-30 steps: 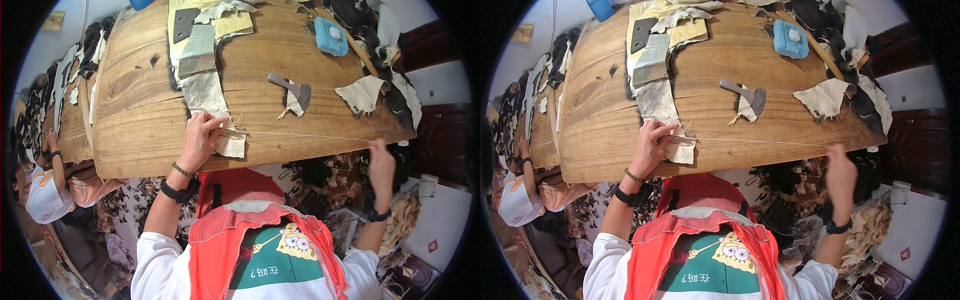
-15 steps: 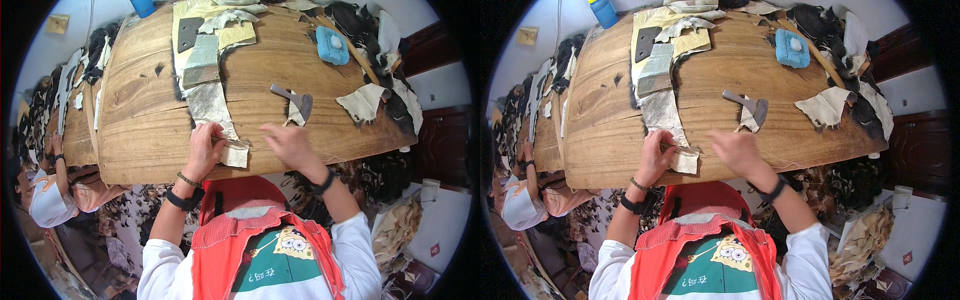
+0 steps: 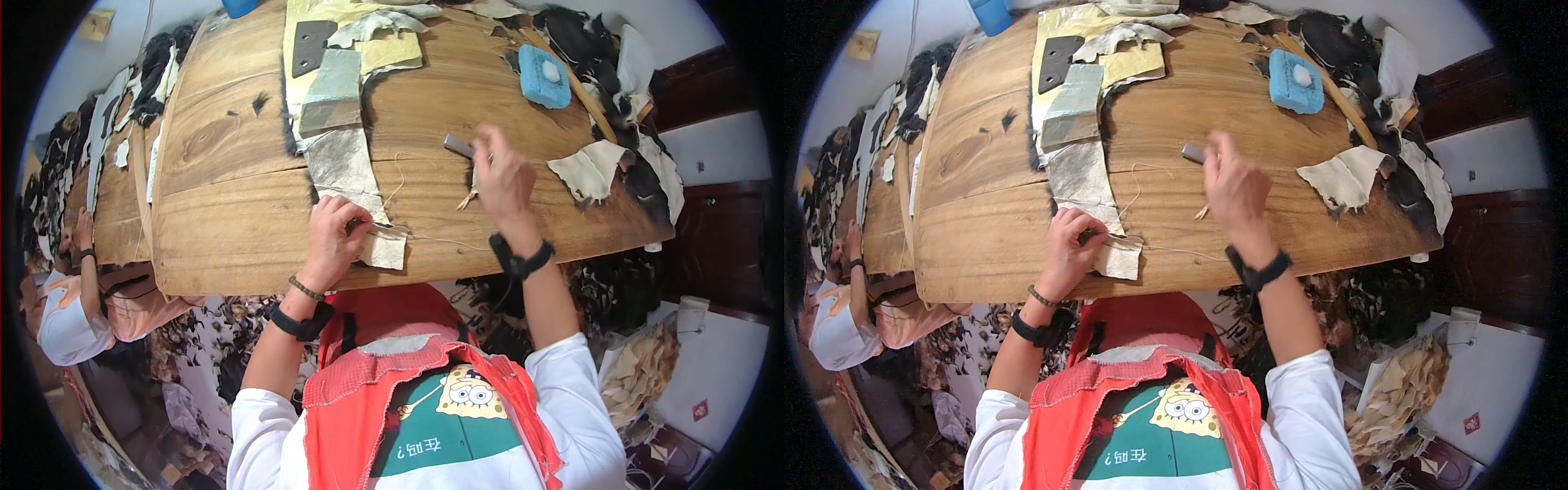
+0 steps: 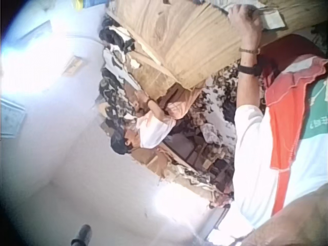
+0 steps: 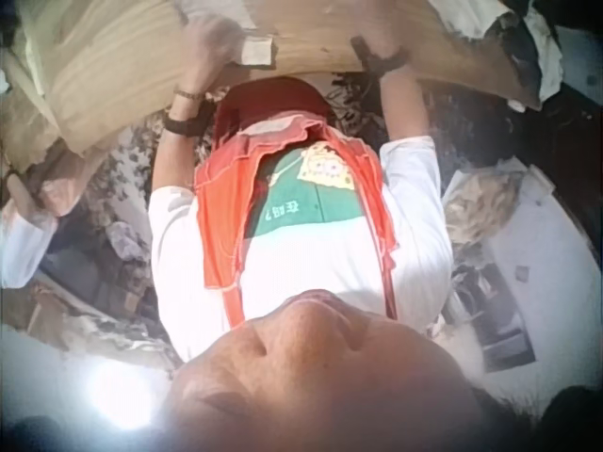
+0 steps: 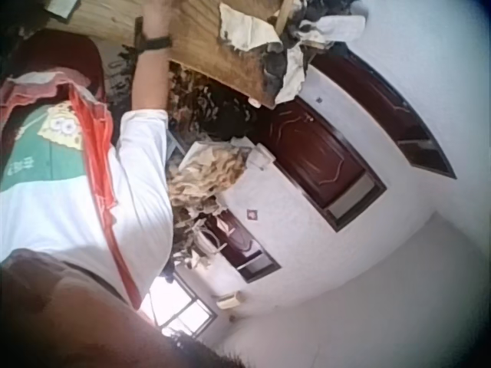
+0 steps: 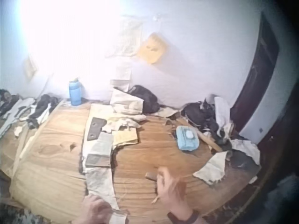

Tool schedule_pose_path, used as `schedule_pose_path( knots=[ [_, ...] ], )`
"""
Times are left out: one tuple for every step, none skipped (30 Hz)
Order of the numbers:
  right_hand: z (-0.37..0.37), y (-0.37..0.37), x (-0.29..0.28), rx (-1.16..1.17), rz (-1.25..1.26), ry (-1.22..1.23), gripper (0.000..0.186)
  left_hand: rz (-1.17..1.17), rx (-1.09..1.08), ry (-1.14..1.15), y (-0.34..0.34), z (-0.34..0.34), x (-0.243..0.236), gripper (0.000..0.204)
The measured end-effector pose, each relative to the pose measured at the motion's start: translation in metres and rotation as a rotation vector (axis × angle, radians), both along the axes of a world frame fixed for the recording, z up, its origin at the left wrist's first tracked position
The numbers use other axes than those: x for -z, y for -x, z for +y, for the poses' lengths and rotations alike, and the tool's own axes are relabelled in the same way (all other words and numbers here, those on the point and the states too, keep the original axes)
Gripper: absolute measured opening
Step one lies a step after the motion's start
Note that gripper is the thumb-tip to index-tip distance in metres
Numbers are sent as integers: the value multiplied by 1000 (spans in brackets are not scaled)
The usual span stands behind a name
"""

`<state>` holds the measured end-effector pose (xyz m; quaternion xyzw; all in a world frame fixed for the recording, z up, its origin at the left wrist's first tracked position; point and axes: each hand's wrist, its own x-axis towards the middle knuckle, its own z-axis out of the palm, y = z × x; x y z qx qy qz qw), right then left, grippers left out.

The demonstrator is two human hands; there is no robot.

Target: Manually sewing leather pieces together and using a small knife to trim edges on a workshop table.

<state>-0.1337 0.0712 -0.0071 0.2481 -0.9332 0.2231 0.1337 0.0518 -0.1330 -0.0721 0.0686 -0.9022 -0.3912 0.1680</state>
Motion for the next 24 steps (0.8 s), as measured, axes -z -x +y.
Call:
schedule_pose_path(
  knots=[
    [7,-16,2,-112,-211,14,24,6,2,-2,0,0,0,10],
    [12,-35,8,-196,-443,2,24,16,-11,-9,0,1,1,10],
    [12,-57,17,-295,-450,54,22,23,-23,-15,-1,1,0,11],
    [9,-76,27,-389,-474,92,21,22,-21,-14,-1,2,0,11],
    [9,-88,35,-394,-456,111,21,6,-30,-11,-1,3,0,11],
    [10,-98,43,-368,-497,161,19,-11,-38,-8,-1,3,-1,11],
    [11,-104,48,-328,-553,199,18,-30,-45,-14,-2,4,-1,12],
    [16,-107,50,-333,-542,224,18,-33,-35,5,-2,4,-2,12],
    [24,-106,49,-330,-542,171,16,-21,-38,7,-2,5,-3,11],
    [33,-103,45,-317,-534,110,14,-7,-40,7,-1,5,-3,11],
    [46,-101,38,-293,-545,188,11,-9,-27,8,-1,6,-4,11],
    [58,-96,30,-266,-553,236,9,-3,-32,19,-2,6,-4,12],
    [72,-92,21,-174,-524,240,8,1,-48,31,-3,6,-4,13],
    [85,-87,11,-89,-508,207,7,-4,-63,33,-4,6,-4,13],
    [96,-84,1,-44,-370,98,9,-6,-83,16,-5,6,-3,14],
    [101,-81,-6,-64,-360,-52,9,-5,-89,-11,-6,7,-3,14],
    [103,-80,-13,-20,-370,-240,10,-10,-97,-3,-5,6,-2,14],
    [100,-83,-17,-73,-341,-203,10,-18,-92,17,-5,6,-2,15],
    [94,-87,-21,-285,-437,-99,10,-25,-87,39,-3,6,-1,15],
    [85,-94,-24,-476,-512,-20,10,-24,-88,41,-3,7,-1,15],
    [75,-101,-28,-617,-655,139,11,-33,-96,28,-3,8,-1,14],
    [64,-111,-32,-732,-755,258,12,-35,-103,16,-2,8,-1,13],
    [58,-118,-38,-821,-1203,334,13,-40,-100,24,-2,9,-2,13],
    [47,-124,-41,-943,-1290,368,13,-46,-119,48,-2,9,-2,12]
  ],
)
